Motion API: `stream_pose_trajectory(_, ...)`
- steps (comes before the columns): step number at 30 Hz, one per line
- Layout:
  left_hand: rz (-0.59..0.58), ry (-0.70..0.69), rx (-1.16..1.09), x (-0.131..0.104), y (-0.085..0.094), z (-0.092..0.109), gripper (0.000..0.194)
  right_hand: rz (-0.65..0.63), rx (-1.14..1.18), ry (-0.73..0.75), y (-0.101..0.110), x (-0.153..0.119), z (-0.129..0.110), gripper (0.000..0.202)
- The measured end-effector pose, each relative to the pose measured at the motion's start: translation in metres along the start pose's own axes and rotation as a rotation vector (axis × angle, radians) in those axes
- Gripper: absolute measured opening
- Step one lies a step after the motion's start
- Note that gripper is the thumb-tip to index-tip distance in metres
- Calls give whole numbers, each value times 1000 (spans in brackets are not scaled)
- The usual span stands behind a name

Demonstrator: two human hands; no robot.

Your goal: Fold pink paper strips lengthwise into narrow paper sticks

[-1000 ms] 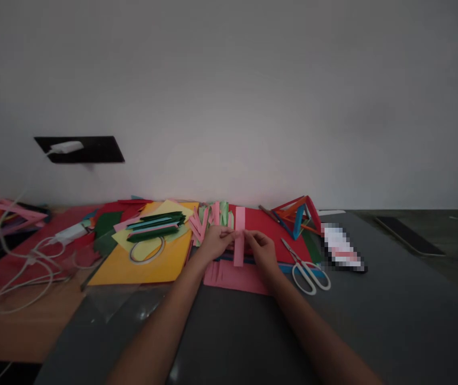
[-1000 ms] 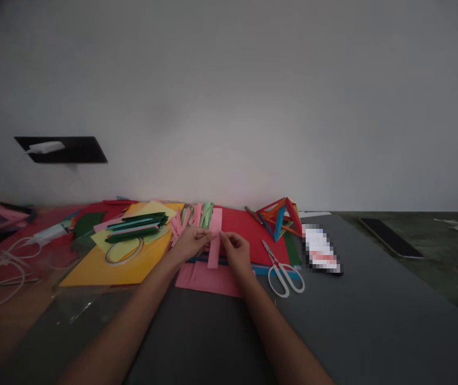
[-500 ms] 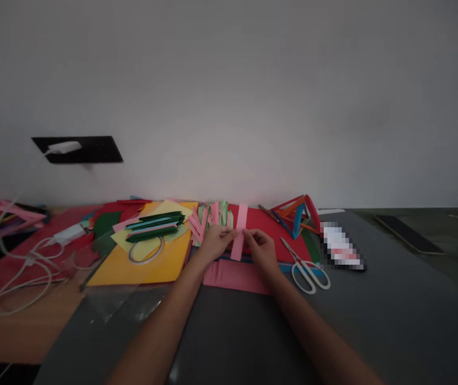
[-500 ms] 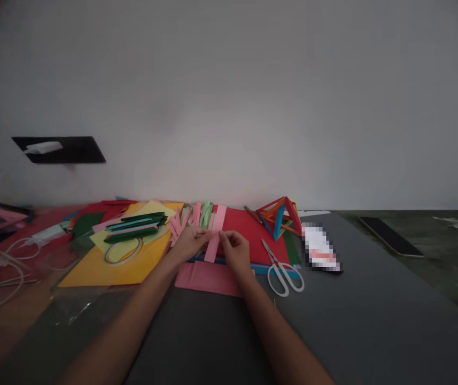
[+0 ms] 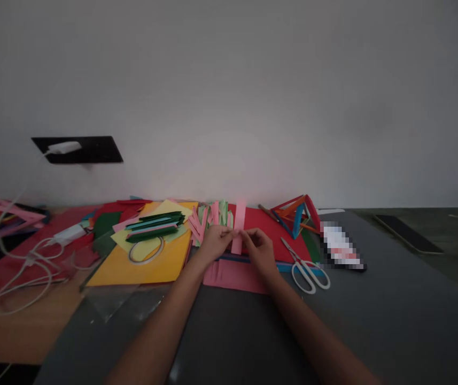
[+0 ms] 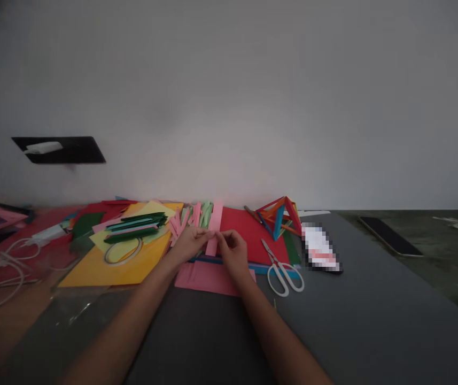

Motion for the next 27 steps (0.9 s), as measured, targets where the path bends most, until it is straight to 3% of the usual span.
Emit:
stream_pose_trajectory(7, 3, 38, -15, -1, -3, -3, 37, 114, 4, -22, 7, 1, 7, 30)
stream_pose_trajectory(13, 49, -5, -25, 0, 3, 3, 36, 10, 38, -44, -3, 3, 10, 30)
stream_pose_trajectory(20, -9, 95, -170, -3, -10, -4, 33, 69, 34, -44, 3, 1, 5, 27)
stream_pose_trajectory(27, -5, 102, -293, -1, -11, -7, 30, 15, 44, -26, -1, 4, 9, 26)
Point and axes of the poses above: each hand's wrist, its own x-axis towards the middle knuckle, its own y-axis out of the back of the hand, z = x × y, the point moved 8 cm from there along x, towards the middle knuckle, and after that the axes turned 10 degrees about -x, right-handed, at the moved point
